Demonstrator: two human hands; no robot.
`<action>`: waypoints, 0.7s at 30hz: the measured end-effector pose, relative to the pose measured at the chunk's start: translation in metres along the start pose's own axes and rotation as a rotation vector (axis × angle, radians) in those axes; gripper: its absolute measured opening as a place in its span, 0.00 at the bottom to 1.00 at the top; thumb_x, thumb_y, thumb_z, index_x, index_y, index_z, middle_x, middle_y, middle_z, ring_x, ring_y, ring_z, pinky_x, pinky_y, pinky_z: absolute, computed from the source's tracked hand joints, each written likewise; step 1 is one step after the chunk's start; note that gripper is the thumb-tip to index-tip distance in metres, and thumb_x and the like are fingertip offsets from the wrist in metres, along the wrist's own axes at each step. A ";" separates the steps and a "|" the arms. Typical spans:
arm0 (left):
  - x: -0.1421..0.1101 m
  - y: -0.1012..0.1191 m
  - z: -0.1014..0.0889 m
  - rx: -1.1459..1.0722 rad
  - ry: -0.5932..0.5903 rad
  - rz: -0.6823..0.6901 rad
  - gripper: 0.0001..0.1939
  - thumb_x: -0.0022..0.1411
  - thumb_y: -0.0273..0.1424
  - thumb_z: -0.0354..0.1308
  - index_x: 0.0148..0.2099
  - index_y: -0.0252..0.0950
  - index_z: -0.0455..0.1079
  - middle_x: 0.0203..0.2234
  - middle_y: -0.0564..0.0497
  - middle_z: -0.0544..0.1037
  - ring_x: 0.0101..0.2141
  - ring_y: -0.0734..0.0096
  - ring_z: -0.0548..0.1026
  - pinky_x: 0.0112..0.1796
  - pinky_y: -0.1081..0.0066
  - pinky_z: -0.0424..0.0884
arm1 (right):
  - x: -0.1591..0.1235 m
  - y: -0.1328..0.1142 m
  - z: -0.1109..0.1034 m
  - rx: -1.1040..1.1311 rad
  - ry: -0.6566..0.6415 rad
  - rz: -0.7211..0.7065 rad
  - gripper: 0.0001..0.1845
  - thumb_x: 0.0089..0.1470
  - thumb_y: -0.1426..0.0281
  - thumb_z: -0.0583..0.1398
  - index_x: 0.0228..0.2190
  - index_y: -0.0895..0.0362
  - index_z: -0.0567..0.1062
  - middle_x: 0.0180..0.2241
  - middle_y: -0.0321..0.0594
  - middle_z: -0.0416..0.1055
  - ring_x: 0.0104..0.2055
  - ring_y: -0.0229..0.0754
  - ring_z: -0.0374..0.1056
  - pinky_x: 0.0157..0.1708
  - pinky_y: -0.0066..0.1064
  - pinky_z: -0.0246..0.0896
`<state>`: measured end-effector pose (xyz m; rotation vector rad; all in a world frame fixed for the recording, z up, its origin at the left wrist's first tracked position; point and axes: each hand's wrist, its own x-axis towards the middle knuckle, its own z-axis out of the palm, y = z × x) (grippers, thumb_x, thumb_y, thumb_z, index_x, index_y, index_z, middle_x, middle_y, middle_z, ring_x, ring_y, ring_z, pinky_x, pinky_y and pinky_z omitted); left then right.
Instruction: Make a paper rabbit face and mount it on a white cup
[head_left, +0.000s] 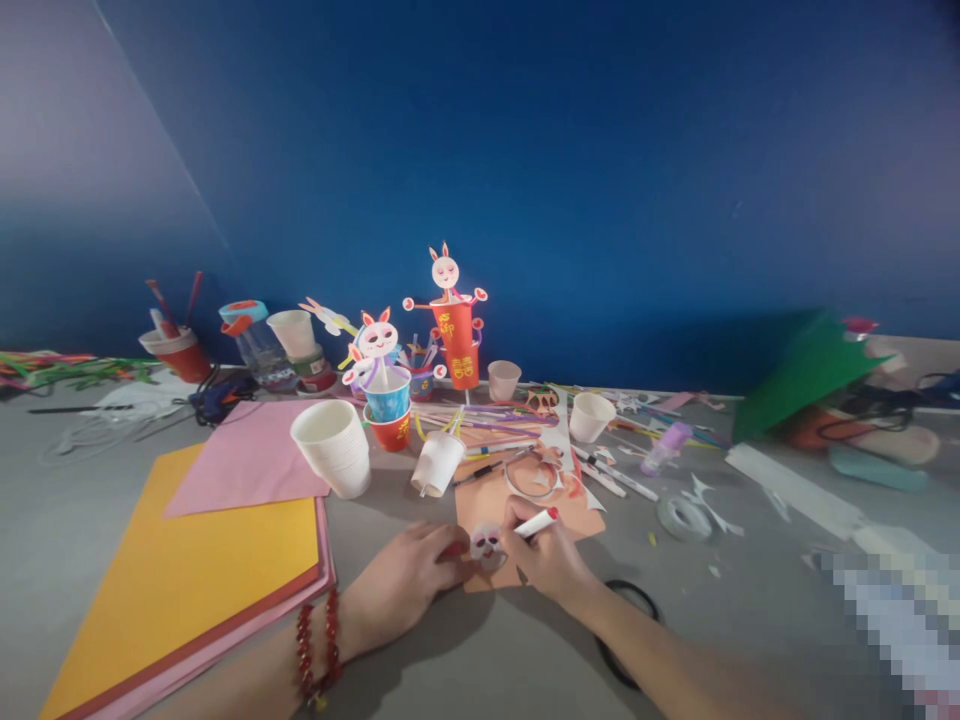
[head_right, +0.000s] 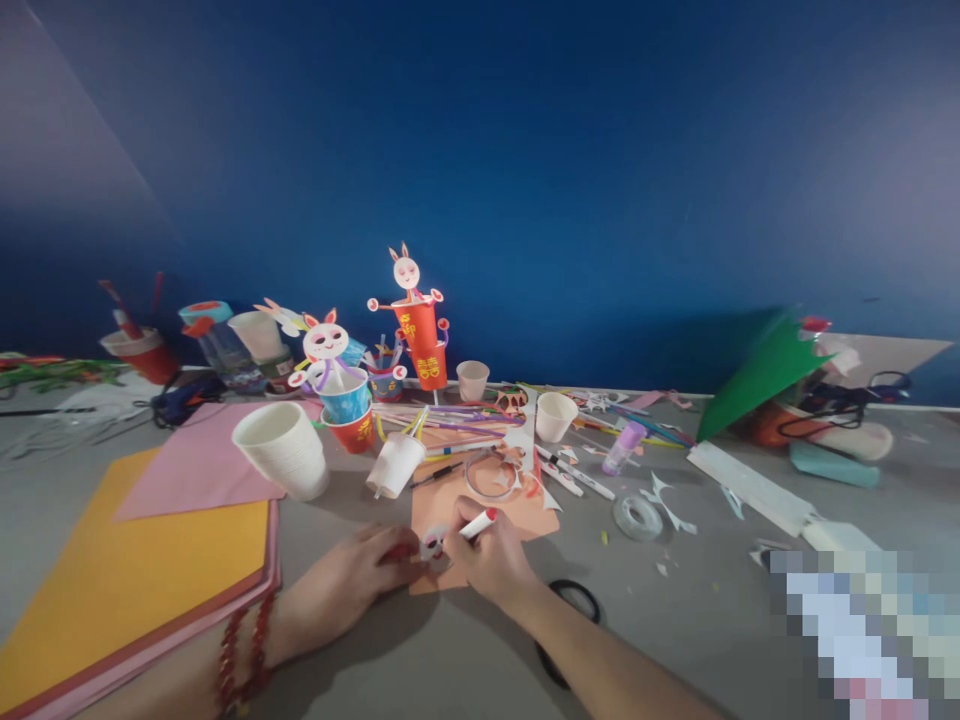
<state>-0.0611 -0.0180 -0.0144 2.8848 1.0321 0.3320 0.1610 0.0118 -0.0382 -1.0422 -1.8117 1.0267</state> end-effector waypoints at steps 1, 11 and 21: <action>0.000 0.000 0.000 0.004 -0.004 0.001 0.15 0.68 0.26 0.53 0.54 0.44 0.72 0.46 0.48 0.75 0.40 0.62 0.74 0.42 0.65 0.71 | 0.000 0.000 0.000 -0.006 -0.004 0.003 0.10 0.51 0.72 0.53 0.21 0.52 0.58 0.18 0.27 0.52 0.21 0.35 0.51 0.22 0.27 0.43; 0.002 0.002 -0.003 0.018 0.005 0.003 0.14 0.71 0.28 0.50 0.51 0.44 0.73 0.44 0.48 0.75 0.38 0.64 0.74 0.39 0.68 0.70 | 0.001 0.004 0.000 0.048 0.045 -0.010 0.10 0.50 0.73 0.54 0.21 0.52 0.58 0.18 0.27 0.53 0.22 0.35 0.51 0.22 0.27 0.45; 0.001 -0.001 0.002 -0.024 -0.023 -0.006 0.15 0.69 0.28 0.53 0.54 0.47 0.72 0.45 0.50 0.75 0.39 0.63 0.74 0.40 0.66 0.70 | -0.004 0.002 0.002 0.060 -0.042 -0.003 0.09 0.52 0.73 0.55 0.22 0.53 0.61 0.19 0.27 0.58 0.21 0.34 0.54 0.22 0.26 0.46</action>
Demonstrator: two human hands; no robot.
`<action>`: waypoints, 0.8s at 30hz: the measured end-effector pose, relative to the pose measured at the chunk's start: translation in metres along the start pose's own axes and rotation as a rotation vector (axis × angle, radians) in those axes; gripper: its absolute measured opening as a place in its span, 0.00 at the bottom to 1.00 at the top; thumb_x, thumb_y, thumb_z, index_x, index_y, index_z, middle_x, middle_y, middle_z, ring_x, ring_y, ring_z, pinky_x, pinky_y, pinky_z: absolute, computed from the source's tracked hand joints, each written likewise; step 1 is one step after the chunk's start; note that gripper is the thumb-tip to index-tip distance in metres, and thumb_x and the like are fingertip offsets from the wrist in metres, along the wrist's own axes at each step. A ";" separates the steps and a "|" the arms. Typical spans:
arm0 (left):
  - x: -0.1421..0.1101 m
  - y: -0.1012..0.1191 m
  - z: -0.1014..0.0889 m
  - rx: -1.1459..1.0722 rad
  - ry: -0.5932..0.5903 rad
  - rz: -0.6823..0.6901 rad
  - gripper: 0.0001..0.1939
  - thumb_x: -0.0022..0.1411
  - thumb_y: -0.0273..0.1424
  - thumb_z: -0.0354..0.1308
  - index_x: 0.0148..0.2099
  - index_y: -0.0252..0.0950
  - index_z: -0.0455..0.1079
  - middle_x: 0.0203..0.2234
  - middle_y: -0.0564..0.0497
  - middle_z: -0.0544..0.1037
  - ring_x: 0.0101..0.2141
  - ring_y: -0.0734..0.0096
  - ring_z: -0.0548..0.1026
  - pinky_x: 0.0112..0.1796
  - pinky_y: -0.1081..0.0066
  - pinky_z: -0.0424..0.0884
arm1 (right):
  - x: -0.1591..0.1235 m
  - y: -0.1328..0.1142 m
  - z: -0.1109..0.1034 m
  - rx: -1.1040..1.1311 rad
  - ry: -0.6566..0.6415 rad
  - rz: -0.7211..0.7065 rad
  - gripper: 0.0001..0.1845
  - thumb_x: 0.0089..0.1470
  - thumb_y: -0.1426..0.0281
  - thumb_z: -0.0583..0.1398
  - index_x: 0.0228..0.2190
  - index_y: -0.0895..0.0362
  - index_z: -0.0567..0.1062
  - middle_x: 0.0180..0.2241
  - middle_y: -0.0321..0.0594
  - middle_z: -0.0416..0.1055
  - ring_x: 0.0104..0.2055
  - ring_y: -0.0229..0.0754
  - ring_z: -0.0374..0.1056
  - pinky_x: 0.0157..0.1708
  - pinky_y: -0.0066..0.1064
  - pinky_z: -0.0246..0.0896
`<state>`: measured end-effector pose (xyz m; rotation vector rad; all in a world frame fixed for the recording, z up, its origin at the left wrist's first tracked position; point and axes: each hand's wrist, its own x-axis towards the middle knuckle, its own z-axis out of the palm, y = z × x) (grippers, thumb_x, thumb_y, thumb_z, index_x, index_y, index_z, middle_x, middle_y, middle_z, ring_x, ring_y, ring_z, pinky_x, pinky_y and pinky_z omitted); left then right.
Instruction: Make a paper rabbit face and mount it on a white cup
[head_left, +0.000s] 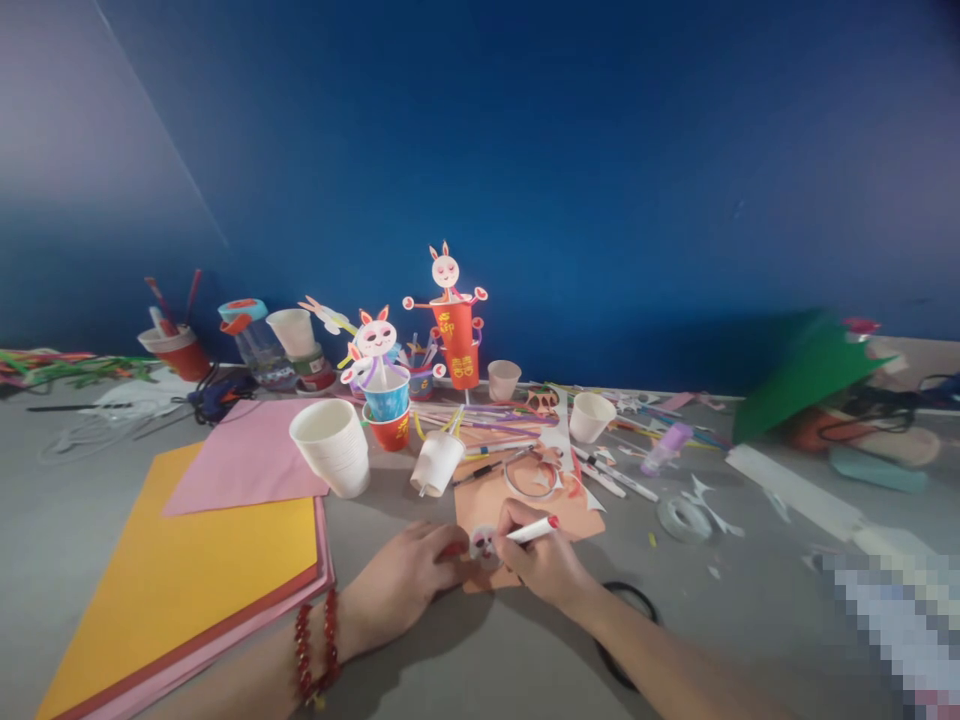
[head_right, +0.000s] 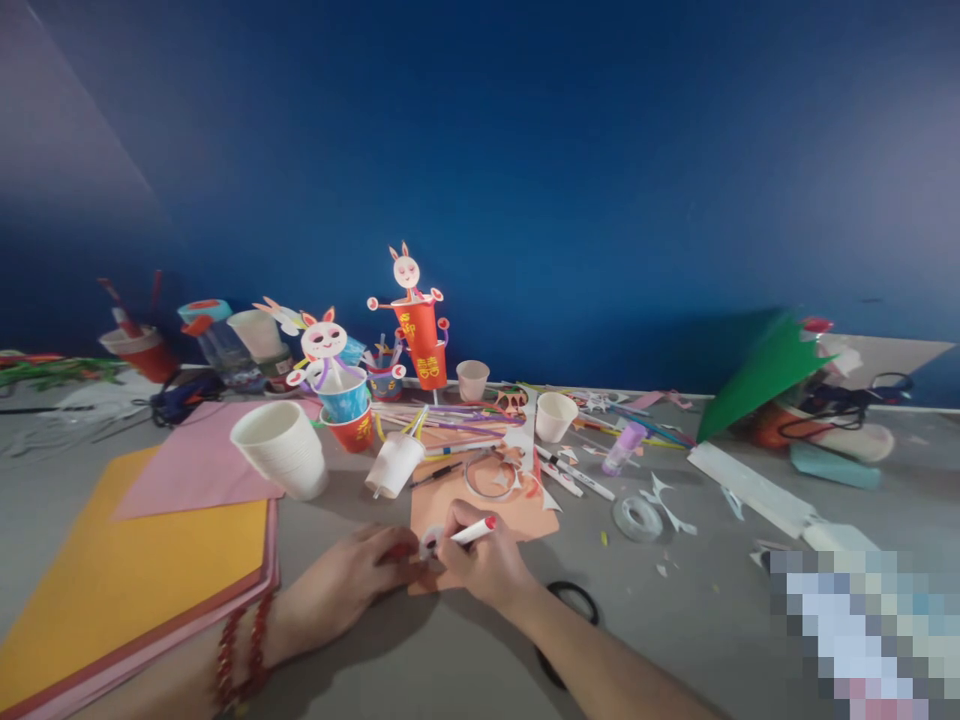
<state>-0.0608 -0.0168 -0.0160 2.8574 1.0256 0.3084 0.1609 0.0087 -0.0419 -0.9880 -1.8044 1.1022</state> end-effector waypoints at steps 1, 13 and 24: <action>0.000 0.000 0.000 -0.002 0.004 0.001 0.14 0.69 0.28 0.53 0.53 0.46 0.73 0.45 0.50 0.75 0.39 0.63 0.74 0.40 0.66 0.70 | 0.000 -0.001 0.000 -0.013 -0.004 -0.001 0.09 0.52 0.73 0.55 0.22 0.53 0.62 0.19 0.27 0.58 0.21 0.34 0.54 0.22 0.25 0.46; 0.000 0.001 -0.001 0.028 0.015 0.006 0.12 0.70 0.29 0.52 0.52 0.45 0.73 0.44 0.49 0.76 0.38 0.62 0.74 0.39 0.66 0.69 | 0.001 -0.001 0.001 -0.072 -0.012 0.022 0.09 0.49 0.75 0.55 0.21 0.53 0.61 0.18 0.27 0.58 0.21 0.34 0.53 0.22 0.25 0.45; -0.002 0.001 0.000 0.038 0.005 0.002 0.15 0.70 0.28 0.52 0.55 0.47 0.71 0.45 0.49 0.75 0.38 0.62 0.73 0.40 0.66 0.69 | 0.002 -0.004 0.000 -0.055 -0.002 0.018 0.08 0.51 0.73 0.54 0.22 0.53 0.61 0.18 0.27 0.57 0.22 0.34 0.53 0.22 0.25 0.46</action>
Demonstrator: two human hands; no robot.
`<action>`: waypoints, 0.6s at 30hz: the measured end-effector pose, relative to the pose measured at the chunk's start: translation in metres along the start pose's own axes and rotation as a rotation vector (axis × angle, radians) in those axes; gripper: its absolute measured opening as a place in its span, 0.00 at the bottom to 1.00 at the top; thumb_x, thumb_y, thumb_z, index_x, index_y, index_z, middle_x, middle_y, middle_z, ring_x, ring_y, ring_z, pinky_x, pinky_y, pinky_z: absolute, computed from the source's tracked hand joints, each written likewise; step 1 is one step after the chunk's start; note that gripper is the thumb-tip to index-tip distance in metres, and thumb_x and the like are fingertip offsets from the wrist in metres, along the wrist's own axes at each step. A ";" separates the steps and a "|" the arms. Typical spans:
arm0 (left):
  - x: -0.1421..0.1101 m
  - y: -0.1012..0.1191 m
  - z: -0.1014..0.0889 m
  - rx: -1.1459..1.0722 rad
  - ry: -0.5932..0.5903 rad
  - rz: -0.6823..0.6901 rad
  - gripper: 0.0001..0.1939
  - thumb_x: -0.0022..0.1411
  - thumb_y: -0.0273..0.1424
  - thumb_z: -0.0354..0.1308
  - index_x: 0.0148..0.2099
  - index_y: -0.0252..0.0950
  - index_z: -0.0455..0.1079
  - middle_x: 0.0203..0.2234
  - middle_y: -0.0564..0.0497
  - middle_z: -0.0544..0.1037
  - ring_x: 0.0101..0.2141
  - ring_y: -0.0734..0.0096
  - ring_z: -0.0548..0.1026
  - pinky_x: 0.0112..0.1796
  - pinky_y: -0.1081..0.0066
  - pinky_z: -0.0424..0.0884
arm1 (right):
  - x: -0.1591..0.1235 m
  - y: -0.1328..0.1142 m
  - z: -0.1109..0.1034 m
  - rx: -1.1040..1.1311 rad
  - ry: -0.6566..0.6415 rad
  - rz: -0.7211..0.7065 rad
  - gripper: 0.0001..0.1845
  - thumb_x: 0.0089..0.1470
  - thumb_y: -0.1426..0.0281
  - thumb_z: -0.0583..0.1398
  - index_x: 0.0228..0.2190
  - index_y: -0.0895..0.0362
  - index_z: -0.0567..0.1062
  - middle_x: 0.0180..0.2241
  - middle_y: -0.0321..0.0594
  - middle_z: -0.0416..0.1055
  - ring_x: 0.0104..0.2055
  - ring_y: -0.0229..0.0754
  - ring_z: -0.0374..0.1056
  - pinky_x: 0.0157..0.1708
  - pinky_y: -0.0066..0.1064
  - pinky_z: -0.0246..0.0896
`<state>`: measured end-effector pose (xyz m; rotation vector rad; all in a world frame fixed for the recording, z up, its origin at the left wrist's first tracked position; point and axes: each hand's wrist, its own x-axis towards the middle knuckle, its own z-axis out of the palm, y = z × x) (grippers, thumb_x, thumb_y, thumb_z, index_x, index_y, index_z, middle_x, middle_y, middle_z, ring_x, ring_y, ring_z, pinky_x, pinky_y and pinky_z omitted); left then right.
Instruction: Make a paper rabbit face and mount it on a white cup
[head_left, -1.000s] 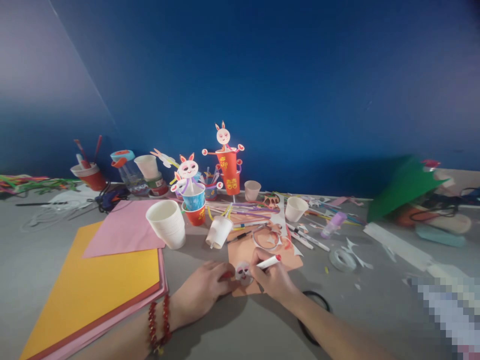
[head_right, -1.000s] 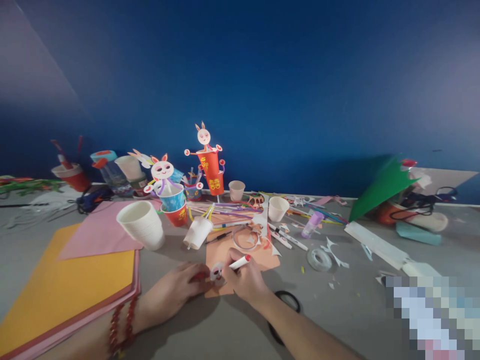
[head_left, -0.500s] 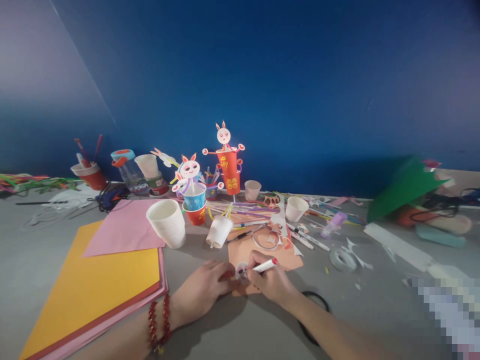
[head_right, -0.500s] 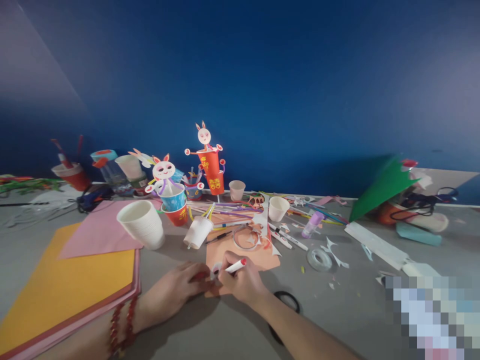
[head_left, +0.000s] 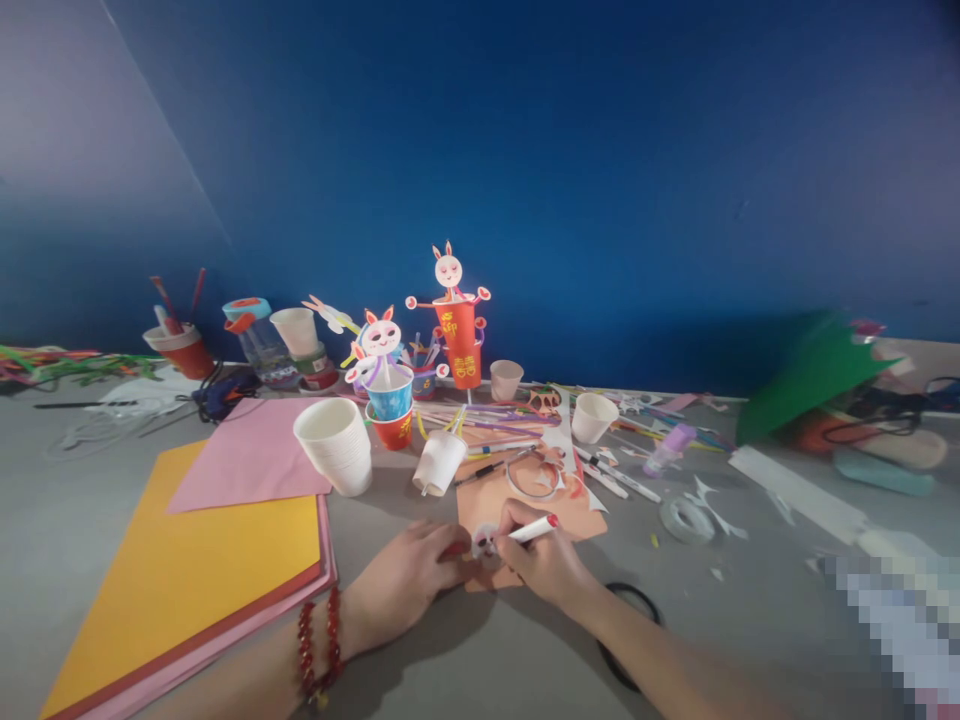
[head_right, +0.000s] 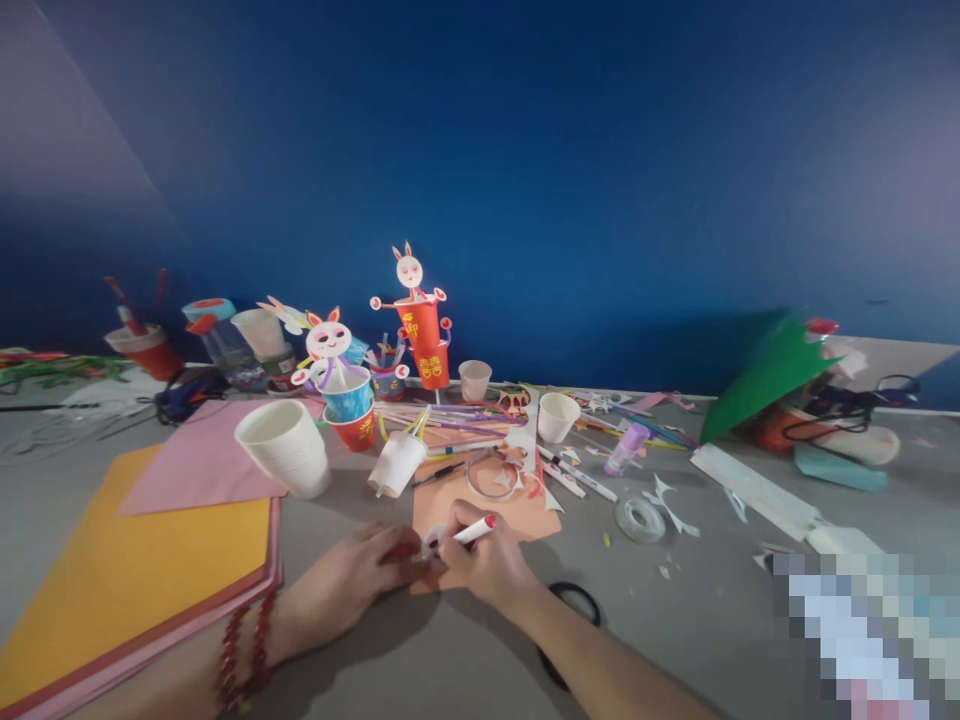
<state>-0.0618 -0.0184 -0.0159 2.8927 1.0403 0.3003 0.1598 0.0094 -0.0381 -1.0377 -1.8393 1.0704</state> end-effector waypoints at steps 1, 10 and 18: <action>0.000 0.000 0.000 0.002 -0.006 0.001 0.15 0.70 0.28 0.52 0.55 0.46 0.71 0.45 0.49 0.75 0.38 0.62 0.73 0.40 0.66 0.69 | 0.000 0.000 0.000 0.004 0.004 0.002 0.09 0.51 0.72 0.54 0.22 0.53 0.61 0.18 0.27 0.57 0.22 0.34 0.53 0.22 0.25 0.46; 0.002 0.000 0.000 -0.002 -0.004 -0.003 0.14 0.69 0.27 0.53 0.54 0.45 0.72 0.46 0.49 0.75 0.39 0.62 0.74 0.40 0.66 0.70 | -0.001 0.000 0.000 -0.010 -0.007 0.011 0.08 0.50 0.72 0.54 0.22 0.53 0.61 0.18 0.27 0.57 0.21 0.34 0.53 0.22 0.25 0.46; 0.001 0.001 -0.002 -0.018 -0.005 0.001 0.14 0.70 0.29 0.51 0.53 0.46 0.72 0.45 0.49 0.75 0.38 0.62 0.74 0.39 0.65 0.70 | -0.002 -0.001 0.001 -0.003 -0.023 0.001 0.08 0.50 0.74 0.55 0.22 0.53 0.62 0.18 0.27 0.58 0.21 0.34 0.54 0.21 0.25 0.46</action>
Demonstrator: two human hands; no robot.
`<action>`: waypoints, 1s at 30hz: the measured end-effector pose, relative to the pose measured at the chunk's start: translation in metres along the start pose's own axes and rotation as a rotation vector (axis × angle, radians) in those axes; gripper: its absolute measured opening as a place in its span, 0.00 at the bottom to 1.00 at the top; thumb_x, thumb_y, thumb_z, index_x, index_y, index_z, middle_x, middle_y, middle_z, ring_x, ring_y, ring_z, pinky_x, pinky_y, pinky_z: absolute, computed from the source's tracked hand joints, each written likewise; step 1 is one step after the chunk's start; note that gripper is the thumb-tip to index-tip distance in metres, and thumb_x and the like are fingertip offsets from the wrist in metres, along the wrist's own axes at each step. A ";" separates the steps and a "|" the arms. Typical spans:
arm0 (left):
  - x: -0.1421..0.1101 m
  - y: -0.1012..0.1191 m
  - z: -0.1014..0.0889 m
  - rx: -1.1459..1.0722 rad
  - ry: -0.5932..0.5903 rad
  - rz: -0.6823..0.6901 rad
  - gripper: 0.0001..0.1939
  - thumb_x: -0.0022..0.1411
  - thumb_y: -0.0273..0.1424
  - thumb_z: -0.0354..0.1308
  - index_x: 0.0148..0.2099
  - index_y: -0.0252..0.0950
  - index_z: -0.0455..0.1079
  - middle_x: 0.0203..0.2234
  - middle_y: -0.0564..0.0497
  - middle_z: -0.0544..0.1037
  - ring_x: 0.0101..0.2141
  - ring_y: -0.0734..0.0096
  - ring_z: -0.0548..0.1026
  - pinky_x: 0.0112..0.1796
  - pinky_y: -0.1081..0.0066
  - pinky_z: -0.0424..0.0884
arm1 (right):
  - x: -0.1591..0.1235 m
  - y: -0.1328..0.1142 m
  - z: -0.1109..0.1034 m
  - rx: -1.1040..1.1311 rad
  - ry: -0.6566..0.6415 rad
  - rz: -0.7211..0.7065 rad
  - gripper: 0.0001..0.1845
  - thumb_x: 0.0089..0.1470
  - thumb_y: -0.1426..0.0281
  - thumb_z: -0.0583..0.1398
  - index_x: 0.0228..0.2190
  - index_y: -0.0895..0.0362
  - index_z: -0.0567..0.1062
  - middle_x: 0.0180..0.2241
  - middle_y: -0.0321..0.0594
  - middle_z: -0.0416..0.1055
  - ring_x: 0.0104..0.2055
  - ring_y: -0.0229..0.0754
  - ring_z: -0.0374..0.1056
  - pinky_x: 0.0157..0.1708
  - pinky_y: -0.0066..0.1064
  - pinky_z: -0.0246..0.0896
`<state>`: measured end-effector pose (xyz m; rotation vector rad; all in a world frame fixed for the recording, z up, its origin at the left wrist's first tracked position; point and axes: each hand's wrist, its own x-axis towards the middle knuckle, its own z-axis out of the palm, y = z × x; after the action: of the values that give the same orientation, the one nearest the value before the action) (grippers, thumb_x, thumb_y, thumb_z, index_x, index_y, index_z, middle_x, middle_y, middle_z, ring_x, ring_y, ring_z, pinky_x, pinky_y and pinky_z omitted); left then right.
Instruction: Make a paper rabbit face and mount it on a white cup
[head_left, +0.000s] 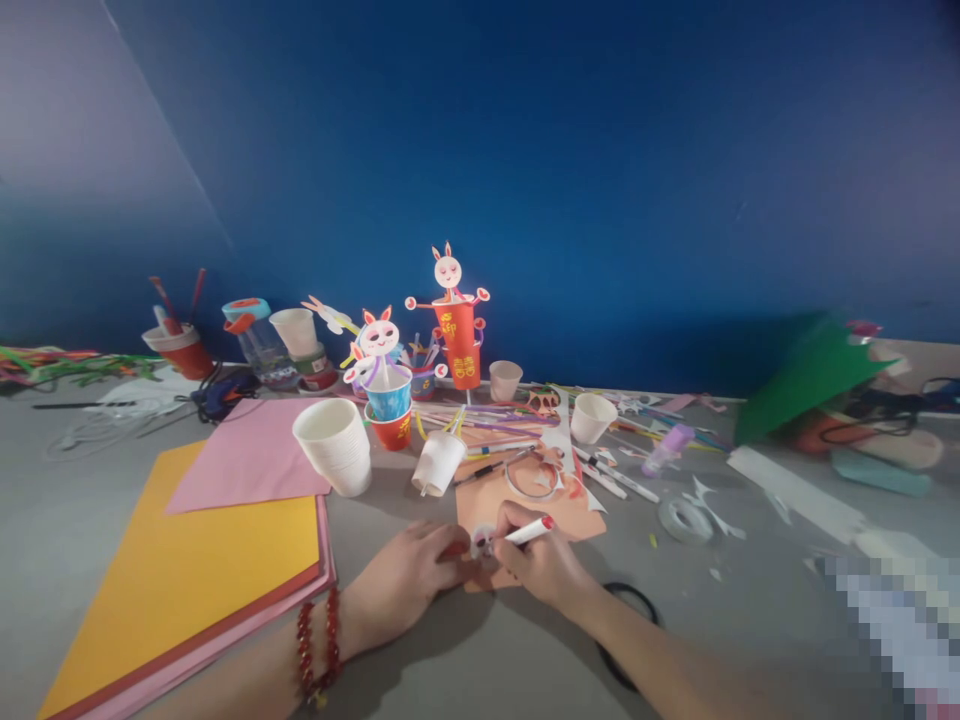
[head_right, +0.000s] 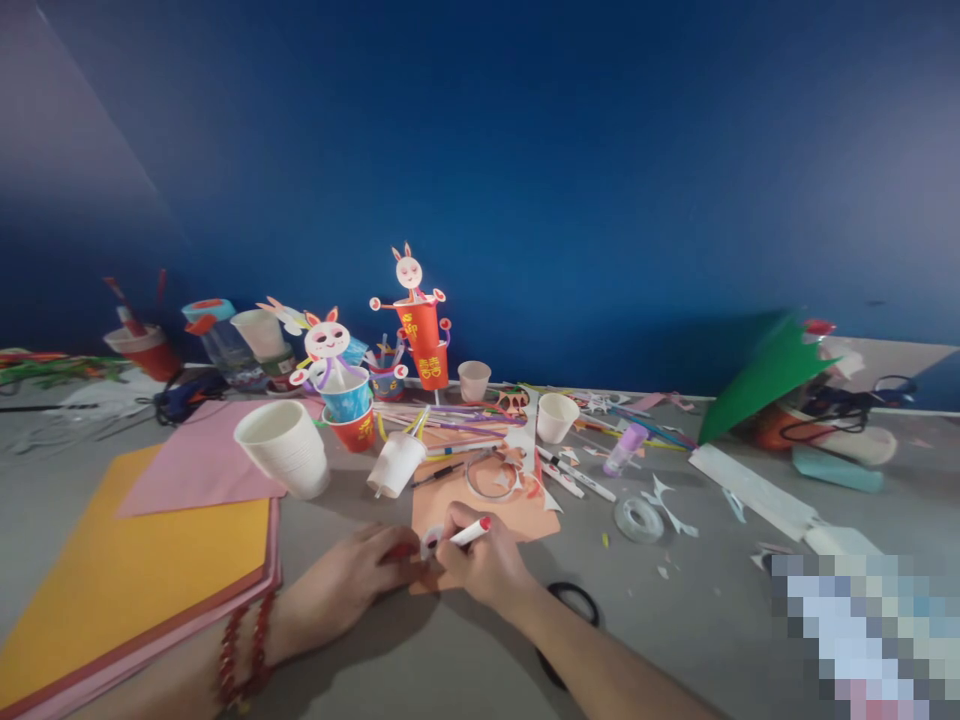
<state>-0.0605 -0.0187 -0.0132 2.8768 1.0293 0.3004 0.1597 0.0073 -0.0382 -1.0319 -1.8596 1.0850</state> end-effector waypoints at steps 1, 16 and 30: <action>0.000 0.000 0.000 -0.002 0.003 0.002 0.14 0.71 0.29 0.50 0.54 0.46 0.71 0.45 0.49 0.75 0.38 0.62 0.74 0.39 0.65 0.70 | 0.000 0.001 0.000 0.000 0.009 0.000 0.08 0.51 0.74 0.55 0.22 0.53 0.62 0.18 0.27 0.58 0.21 0.34 0.54 0.21 0.25 0.45; 0.000 -0.001 0.001 -0.009 0.017 -0.006 0.13 0.69 0.27 0.52 0.52 0.45 0.73 0.45 0.49 0.75 0.39 0.63 0.73 0.40 0.67 0.69 | 0.001 0.001 0.000 0.019 0.000 -0.003 0.08 0.52 0.73 0.55 0.22 0.53 0.62 0.18 0.27 0.58 0.20 0.34 0.53 0.21 0.25 0.45; 0.000 0.000 -0.002 -0.028 0.013 -0.045 0.15 0.67 0.23 0.52 0.50 0.44 0.73 0.46 0.49 0.76 0.37 0.64 0.73 0.39 0.67 0.68 | 0.004 -0.008 -0.009 0.265 0.346 0.047 0.09 0.52 0.66 0.57 0.23 0.53 0.65 0.18 0.29 0.63 0.20 0.35 0.59 0.21 0.26 0.54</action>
<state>-0.0609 -0.0187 -0.0111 2.8267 1.0809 0.3276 0.1638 0.0115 -0.0265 -1.0355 -1.3835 1.0696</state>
